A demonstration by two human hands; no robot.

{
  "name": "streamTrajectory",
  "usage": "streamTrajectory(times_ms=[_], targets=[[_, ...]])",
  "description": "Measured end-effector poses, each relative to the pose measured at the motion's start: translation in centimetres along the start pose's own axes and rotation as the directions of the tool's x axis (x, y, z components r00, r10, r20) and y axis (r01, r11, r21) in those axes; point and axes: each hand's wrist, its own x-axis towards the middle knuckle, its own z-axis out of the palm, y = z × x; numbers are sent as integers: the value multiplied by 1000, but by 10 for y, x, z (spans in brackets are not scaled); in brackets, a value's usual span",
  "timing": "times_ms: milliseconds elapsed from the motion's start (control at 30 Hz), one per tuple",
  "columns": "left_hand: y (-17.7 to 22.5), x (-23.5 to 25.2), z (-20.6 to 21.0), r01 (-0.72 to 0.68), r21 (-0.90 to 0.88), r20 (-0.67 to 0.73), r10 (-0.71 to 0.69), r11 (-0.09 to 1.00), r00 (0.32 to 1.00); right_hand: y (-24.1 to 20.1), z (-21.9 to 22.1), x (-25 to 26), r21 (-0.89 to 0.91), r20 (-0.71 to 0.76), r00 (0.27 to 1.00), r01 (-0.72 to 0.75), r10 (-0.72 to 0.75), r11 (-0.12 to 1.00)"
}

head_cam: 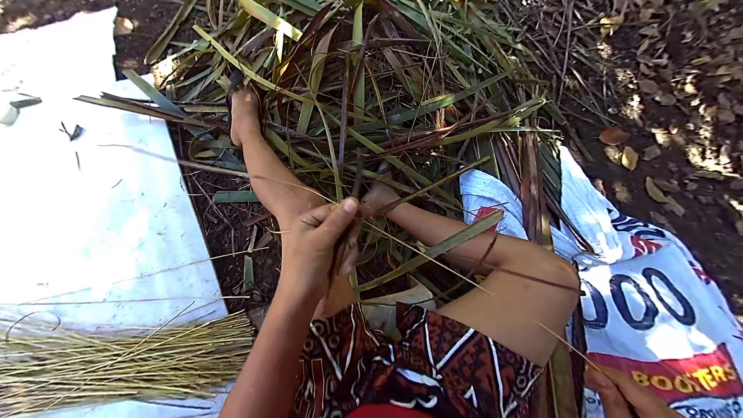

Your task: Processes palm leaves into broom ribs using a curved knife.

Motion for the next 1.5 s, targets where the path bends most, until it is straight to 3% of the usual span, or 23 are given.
streamTrajectory(times_ms=[67,167,200,267,333,400,567,733,833,967,1133,1233,1500], targets=[[1,-2,-4,-38,-2,-25,38,999,999,-58,-15,34,-26,55,983,-173,174,985],[-10,-8,0,-63,0,-6,63,998,998,-38,-14,19,179,194,964,-216,180,960],[-15,-9,4,-69,-6,0,69,998,998,-26,-6,15,244,189,974,-169,124,955],[-21,-11,12,-77,-15,-13,77,997,997,-13,18,15,342,47,995,71,-92,937],[-24,-12,15,-96,-11,-28,96,995,995,-19,36,32,397,-95,946,320,-308,860],[-24,-14,13,-112,-6,-3,112,994,994,-42,41,57,388,-149,877,476,-457,789],[-17,-24,-1,-170,92,151,155,981,976,-105,42,97,530,-30,781,541,-623,653],[-2,-31,-25,-231,189,151,204,955,967,-127,51,106,813,96,752,319,-652,487],[7,-31,-40,-273,147,122,256,951,959,-125,53,106,904,208,686,138,-697,405],[8,-31,-50,-279,93,145,264,956,954,-122,56,104,948,298,596,-92,-745,305],[7,-31,-55,-308,118,124,293,944,948,-123,55,99,936,342,549,-267,-762,228],[12,-31,-61,-328,179,52,324,927,944,-123,52,95,922,359,540,-331,-761,200],[16,-29,-60,-351,183,19,354,918,935,-123,50,90,915,364,558,-363,-746,174]])
